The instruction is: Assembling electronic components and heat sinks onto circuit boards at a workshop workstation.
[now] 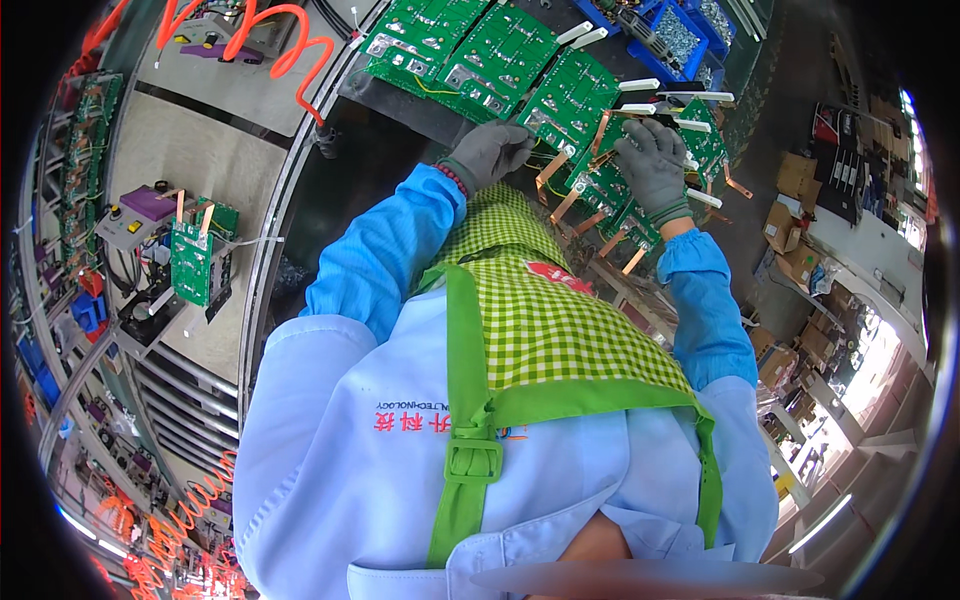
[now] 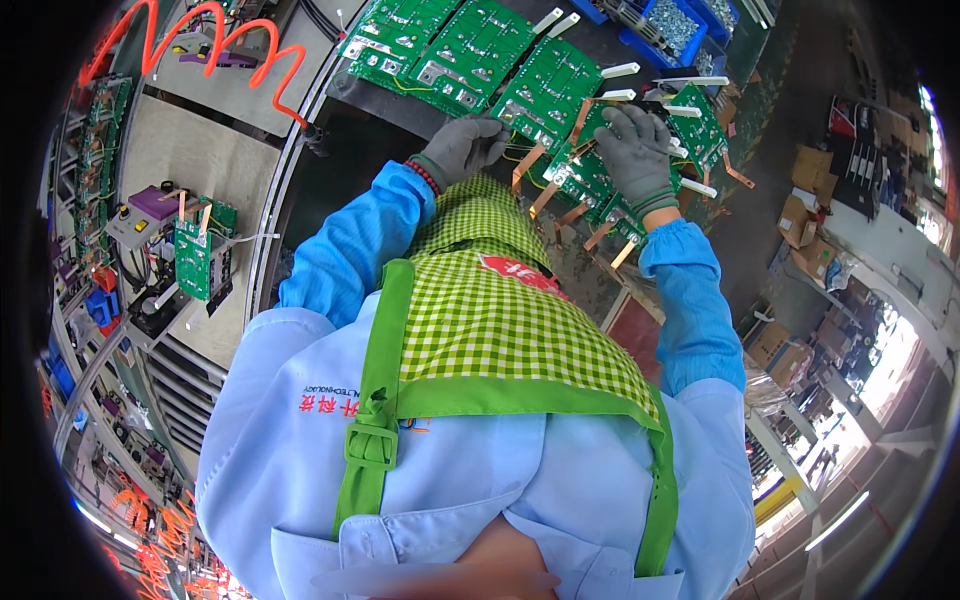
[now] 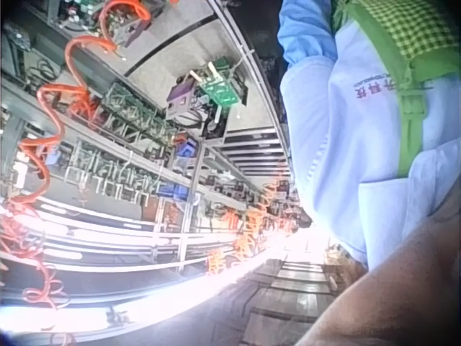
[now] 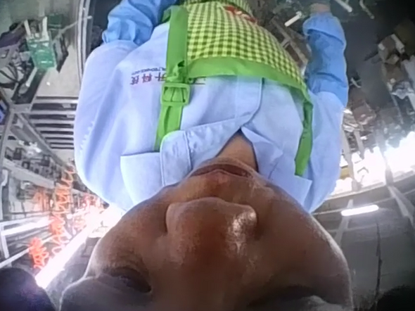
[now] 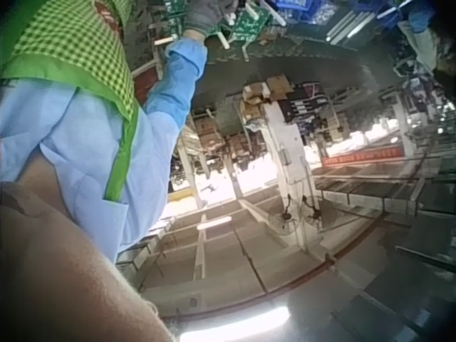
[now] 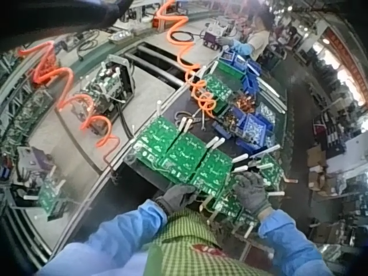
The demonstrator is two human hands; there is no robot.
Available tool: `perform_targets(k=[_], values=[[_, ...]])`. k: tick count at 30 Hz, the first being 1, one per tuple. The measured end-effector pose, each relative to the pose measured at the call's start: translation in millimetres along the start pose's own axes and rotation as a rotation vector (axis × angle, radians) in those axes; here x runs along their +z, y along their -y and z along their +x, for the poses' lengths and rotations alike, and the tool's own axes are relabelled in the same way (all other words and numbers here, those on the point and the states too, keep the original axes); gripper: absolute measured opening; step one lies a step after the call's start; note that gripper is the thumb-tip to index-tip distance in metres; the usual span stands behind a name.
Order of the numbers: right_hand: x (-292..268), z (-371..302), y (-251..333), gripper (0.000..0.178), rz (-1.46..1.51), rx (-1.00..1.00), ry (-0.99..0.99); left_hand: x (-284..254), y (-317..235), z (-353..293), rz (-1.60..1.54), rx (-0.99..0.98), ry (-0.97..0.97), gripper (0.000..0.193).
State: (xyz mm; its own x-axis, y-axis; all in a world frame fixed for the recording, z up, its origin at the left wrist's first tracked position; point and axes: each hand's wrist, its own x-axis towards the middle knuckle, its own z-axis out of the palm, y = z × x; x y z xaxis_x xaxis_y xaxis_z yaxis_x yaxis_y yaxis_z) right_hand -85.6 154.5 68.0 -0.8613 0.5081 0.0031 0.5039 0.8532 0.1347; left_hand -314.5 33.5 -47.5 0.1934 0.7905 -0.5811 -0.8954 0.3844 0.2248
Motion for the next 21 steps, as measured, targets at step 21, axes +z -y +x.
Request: perform_targets(k=[21], values=[[17,35,-9,0.027,0.022,0.509,0.292,21,0,-4,0.283,0.083,-0.214,0.020]])
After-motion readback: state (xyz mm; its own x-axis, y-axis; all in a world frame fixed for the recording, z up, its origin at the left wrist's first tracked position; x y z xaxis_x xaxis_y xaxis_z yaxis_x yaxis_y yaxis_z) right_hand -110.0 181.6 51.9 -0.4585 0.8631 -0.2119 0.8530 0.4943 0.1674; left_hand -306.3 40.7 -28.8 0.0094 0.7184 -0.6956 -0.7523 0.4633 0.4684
